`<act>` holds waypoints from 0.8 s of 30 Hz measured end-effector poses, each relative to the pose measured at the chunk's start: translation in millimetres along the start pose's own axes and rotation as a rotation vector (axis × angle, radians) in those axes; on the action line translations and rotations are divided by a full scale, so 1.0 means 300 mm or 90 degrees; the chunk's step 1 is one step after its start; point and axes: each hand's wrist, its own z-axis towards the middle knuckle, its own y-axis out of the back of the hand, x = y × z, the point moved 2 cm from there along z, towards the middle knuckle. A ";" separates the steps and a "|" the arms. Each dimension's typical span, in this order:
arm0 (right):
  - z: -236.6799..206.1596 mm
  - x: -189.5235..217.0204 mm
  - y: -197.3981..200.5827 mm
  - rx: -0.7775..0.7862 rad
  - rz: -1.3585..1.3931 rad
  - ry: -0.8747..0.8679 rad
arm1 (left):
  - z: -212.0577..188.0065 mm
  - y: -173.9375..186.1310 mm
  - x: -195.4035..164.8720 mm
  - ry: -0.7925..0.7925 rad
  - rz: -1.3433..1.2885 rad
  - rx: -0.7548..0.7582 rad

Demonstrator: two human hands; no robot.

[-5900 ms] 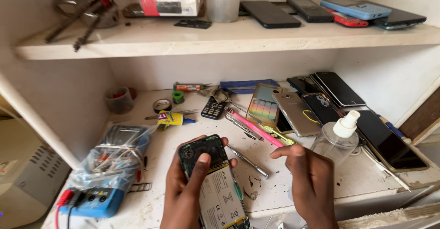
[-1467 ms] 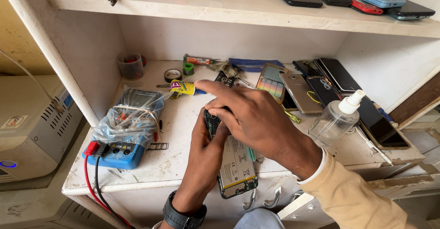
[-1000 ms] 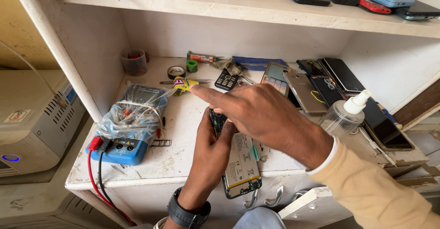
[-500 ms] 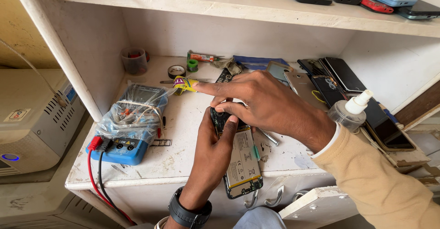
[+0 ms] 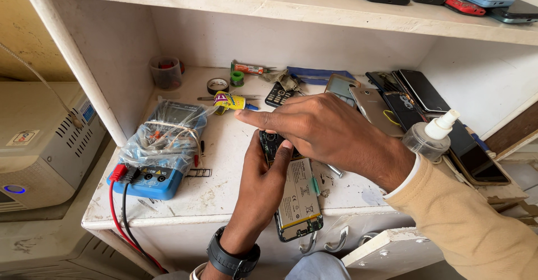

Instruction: The person holds a disassembled smartphone with its back cover and battery exposed and uses a screwdriver to unscrew and work on the internal components. They reposition the phone and the screwdriver repeatedly while continuing to work on the device at the bench.

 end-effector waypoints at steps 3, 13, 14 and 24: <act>-0.007 -0.001 -0.004 -0.008 -0.002 0.006 | -0.002 0.001 0.005 -0.012 0.008 -0.002; 0.020 0.006 0.012 -0.016 0.037 -0.023 | -0.003 -0.008 -0.008 0.000 -0.009 -0.001; 0.028 0.004 0.021 -0.001 0.046 -0.041 | -0.004 -0.010 -0.010 -0.002 -0.013 0.004; 0.092 0.006 0.067 0.075 0.091 -0.132 | -0.005 -0.012 -0.013 -0.025 0.017 0.023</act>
